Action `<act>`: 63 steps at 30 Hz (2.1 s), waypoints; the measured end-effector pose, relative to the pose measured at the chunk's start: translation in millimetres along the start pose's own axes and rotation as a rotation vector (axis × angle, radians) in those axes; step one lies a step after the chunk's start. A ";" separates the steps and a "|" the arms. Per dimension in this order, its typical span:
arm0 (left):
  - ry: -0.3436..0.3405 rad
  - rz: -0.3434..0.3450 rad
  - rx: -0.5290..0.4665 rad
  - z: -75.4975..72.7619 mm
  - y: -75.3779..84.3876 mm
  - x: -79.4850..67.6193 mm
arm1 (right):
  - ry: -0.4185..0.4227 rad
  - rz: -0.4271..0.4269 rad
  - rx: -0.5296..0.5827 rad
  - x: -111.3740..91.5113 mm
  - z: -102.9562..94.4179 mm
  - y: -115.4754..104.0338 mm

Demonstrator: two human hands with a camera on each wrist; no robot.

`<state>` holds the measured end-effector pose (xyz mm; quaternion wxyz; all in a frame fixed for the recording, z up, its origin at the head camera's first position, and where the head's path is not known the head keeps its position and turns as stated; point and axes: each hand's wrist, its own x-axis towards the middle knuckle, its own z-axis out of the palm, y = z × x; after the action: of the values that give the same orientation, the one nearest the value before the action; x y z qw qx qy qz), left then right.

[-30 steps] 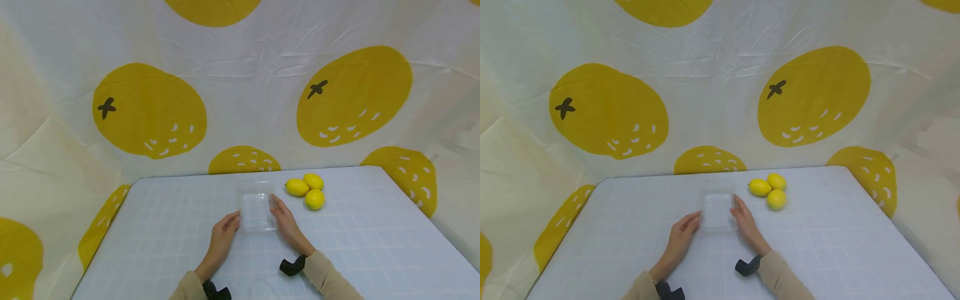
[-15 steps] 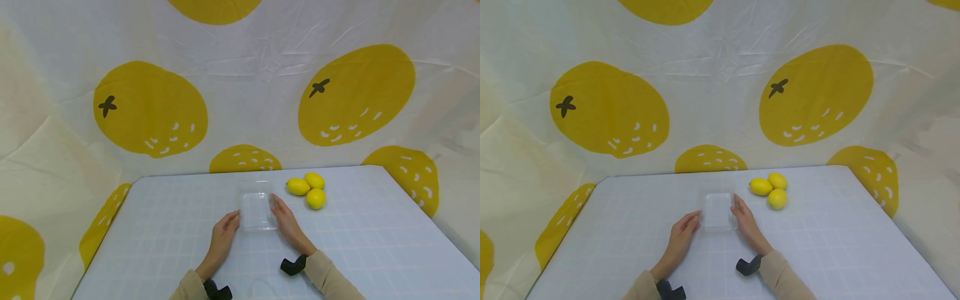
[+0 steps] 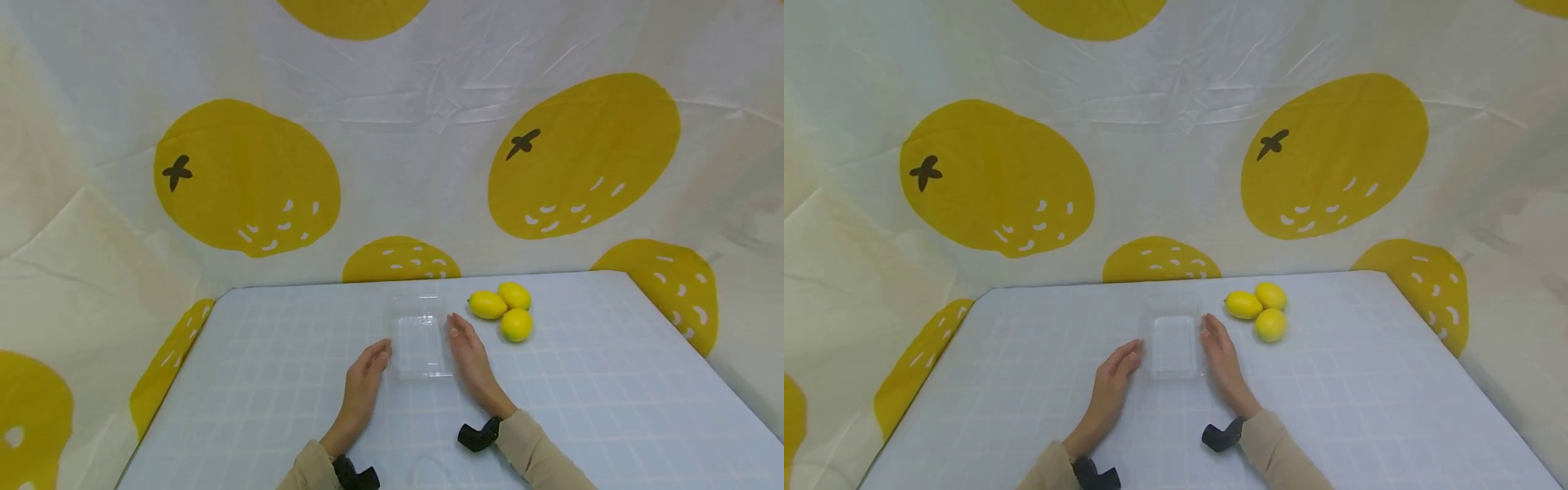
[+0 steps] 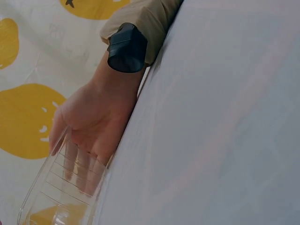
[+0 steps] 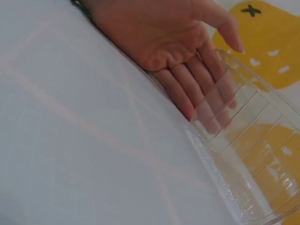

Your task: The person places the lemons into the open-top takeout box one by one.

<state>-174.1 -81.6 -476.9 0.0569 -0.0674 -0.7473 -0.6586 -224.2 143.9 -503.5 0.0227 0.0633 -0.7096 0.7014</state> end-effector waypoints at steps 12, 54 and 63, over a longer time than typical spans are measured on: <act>0.011 0.172 0.143 -4.5 -28.3 10.3 | 0.286 -0.344 -0.131 -9.7 4.4 -20.2; -0.183 0.842 0.896 -22.7 -46.2 42.9 | 0.551 -0.189 -0.379 -1.4 -98.8 -1.4; -0.192 0.825 0.893 -20.3 -47.9 42.6 | 0.460 -0.112 -0.443 -0.7 -98.6 1.6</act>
<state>-224.5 -106.5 -513.7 0.2621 -0.3798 -0.8651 -0.1968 -229.3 242.3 -503.8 0.2343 -0.0645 -0.8167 0.5235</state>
